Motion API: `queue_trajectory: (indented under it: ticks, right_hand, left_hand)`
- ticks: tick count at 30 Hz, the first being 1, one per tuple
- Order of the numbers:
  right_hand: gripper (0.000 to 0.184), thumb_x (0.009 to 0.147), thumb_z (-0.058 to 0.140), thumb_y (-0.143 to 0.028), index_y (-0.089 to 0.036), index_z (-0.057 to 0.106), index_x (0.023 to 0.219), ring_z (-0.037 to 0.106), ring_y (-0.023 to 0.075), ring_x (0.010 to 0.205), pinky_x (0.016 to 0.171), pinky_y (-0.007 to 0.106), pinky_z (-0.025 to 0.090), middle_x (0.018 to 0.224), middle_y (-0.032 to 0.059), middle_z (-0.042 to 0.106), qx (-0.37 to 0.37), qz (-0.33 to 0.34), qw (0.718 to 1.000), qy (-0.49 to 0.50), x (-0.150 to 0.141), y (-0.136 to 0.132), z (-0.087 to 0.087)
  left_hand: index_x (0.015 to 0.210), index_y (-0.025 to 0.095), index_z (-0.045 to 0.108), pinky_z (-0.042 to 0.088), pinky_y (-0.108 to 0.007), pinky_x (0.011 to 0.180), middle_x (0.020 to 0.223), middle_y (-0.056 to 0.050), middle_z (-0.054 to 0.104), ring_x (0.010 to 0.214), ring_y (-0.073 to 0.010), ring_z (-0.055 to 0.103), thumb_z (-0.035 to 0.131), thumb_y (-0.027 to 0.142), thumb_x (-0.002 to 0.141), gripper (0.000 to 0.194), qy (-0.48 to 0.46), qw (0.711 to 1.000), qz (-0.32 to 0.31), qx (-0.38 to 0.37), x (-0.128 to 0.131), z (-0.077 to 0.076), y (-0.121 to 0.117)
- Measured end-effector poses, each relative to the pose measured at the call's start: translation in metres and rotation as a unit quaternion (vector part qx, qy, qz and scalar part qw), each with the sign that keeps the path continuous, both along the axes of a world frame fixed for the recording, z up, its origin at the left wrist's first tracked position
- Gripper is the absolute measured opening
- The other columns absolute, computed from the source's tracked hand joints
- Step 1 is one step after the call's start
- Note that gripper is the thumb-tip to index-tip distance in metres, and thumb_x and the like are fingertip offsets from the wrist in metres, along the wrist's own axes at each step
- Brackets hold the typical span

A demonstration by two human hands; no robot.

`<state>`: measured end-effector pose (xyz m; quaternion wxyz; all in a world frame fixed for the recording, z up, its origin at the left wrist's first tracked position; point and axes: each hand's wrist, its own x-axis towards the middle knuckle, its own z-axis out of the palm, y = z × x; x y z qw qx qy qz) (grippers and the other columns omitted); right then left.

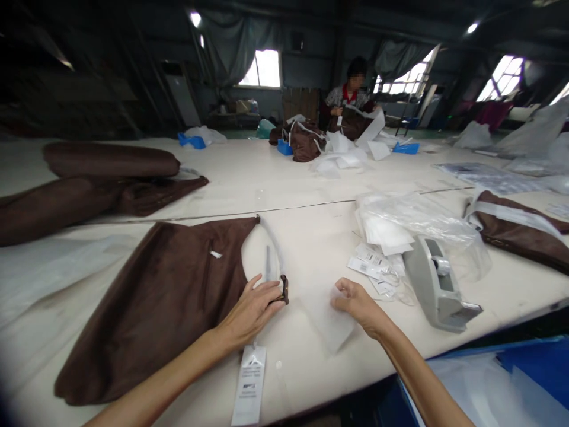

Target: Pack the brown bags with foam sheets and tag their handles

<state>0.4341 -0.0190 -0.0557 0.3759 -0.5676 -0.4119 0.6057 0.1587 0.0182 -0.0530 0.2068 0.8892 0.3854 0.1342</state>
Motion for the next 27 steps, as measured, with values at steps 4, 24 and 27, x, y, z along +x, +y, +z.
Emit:
queue_trajectory:
  ticks: [4, 24, 27]
  right_hand:
    - [0.024, 0.058, 0.076, -0.027, -0.017, 0.062, 0.075, 0.059, 0.0133, 0.060, 0.057, 0.025, 0.044, 0.070, -0.0011, 0.068, -0.011, 0.064, 0.997, 0.048, -0.022, 0.017, -0.003]
    - [0.049, 0.060, 0.089, -0.050, -0.011, 0.070, 0.083, 0.066, 0.0173, 0.062, 0.064, 0.029, 0.053, 0.070, 0.0046, 0.071, 0.031, 0.114, 0.961, 0.251, -0.112, 0.063, -0.003]
    - [0.051, 0.062, 0.088, -0.051, -0.012, 0.072, 0.090, 0.067, 0.0175, 0.064, 0.066, 0.030, 0.053, 0.073, 0.0047, 0.073, 0.042, 0.103, 0.961, 0.253, -0.115, 0.063, 0.005]
  left_hand:
    - [0.082, 0.022, 0.054, 0.030, -0.042, 0.109, 0.078, 0.002, 0.058, 0.078, -0.0162, 0.056, 0.036, 0.040, 0.101, 0.032, -0.071, 0.997, 0.018, -0.036, -0.014, 0.007, 0.000]
    - [0.080, 0.019, 0.050, 0.041, -0.028, 0.069, 0.069, -0.002, 0.063, 0.068, -0.0181, 0.057, 0.050, 0.060, 0.091, 0.043, -0.315, 0.874, 0.121, -0.348, -0.031, -0.002, -0.007]
    - [0.086, 0.020, 0.045, 0.043, -0.030, 0.067, 0.070, -0.003, 0.066, 0.064, -0.0188, 0.060, 0.058, 0.068, 0.083, 0.050, -0.354, 0.842, 0.144, -0.380, -0.032, -0.009, -0.005]
